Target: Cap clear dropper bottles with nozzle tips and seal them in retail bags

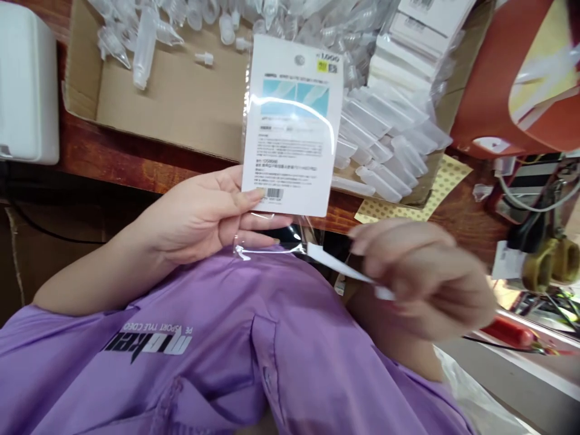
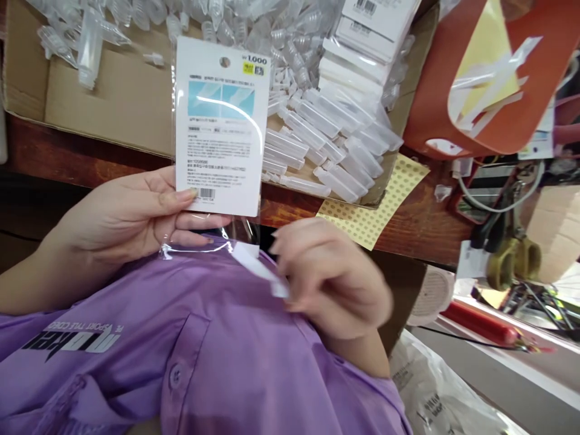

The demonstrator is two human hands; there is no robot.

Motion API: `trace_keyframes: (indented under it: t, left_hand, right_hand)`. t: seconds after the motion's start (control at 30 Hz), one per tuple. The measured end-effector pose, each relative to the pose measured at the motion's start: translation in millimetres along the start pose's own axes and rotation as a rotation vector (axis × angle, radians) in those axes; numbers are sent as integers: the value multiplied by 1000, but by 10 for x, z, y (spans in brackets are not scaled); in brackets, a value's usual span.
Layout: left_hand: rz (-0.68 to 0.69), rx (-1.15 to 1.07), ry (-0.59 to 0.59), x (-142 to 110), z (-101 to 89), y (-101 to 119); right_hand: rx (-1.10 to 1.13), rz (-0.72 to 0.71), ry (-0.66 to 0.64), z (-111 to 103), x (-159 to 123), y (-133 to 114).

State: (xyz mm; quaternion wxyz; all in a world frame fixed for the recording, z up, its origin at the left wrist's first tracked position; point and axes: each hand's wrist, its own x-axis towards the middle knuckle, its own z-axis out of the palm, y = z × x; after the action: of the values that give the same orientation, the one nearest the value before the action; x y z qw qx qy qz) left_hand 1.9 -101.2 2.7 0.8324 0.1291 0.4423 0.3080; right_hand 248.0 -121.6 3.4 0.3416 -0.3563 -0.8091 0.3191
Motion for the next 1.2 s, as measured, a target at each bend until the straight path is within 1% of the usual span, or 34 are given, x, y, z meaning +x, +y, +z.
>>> trace_keyframes:
  t: [0.03,0.07,0.1,0.13,0.17,0.2,0.23,0.3,0.33,0.4,0.43,0.47,0.5,0.53,0.57,0.6,0.67,0.77,0.83,0.93,1.0,1.07,1.2]
  left_hand:
    - [-15,14,14,-2,-35,9]
    - [-19,25,34,-4,-66,16]
    - [-17,36,53,-6,-93,19]
    - [-18,48,65,-8,-113,18]
    - [-28,62,77,-10,-125,11]
    - [-43,76,90,-11,-129,0]
    - [-58,88,106,-12,-126,-18]
    - [-79,103,147,-9,-100,-64]
    - [-87,112,165,-3,-83,-89]
    - [-88,134,189,15,-47,-136]
    - [-86,145,203,27,-29,-153]
    - [-80,154,213,39,-11,-164]
    - [-73,160,218,49,8,-170]
    - [-63,160,223,56,27,-170]
    - [-55,159,227,59,46,-166]
    - [-46,156,229,59,64,-159]
    - [-35,146,232,53,88,-146]
    - [-21,142,232,45,82,-139]
    - [-17,155,223,51,58,-144]
    - [-12,182,226,72,31,-151]
    - [-2,197,233,85,29,-150]
    - [10,205,238,91,36,-146]
    - [11,202,248,79,44,-146]
  right_hand:
    - [130,7,144,-73,-79,70]
    - [242,31,247,-142,-154,157]
    - [322,61,358,-207,-222,259]
    - [326,123,438,-271,-276,369]
    - [285,175,517,-338,-314,481]
    - [206,216,609,-411,-332,589]
    - [98,244,673,-496,-328,689]
    - [-148,317,717,-709,-249,853]
    - [-257,376,689,-837,-174,921]
    - [-398,515,571,-1119,31,1052]
    - [-450,544,574,-1263,152,1127]
    - [-501,574,533,-1400,279,1213]
    - [-560,595,529,-1525,405,1309]
    - [-614,644,514,-1633,524,1412]
    - [-676,707,465,-1720,632,1514]
    - [-698,723,443,-1786,725,1609]
    - [-742,766,386,-1859,854,1749]
    - [-773,789,287,-1888,907,1808]
    - [-876,740,218,-1899,879,1790]
    - [-1104,612,87,-1927,831,1806]
    - [-1141,570,16,-1951,832,1872]
    - [-1109,564,-10,-1970,863,1957]
    - [-1066,594,29,-1965,931,2045]
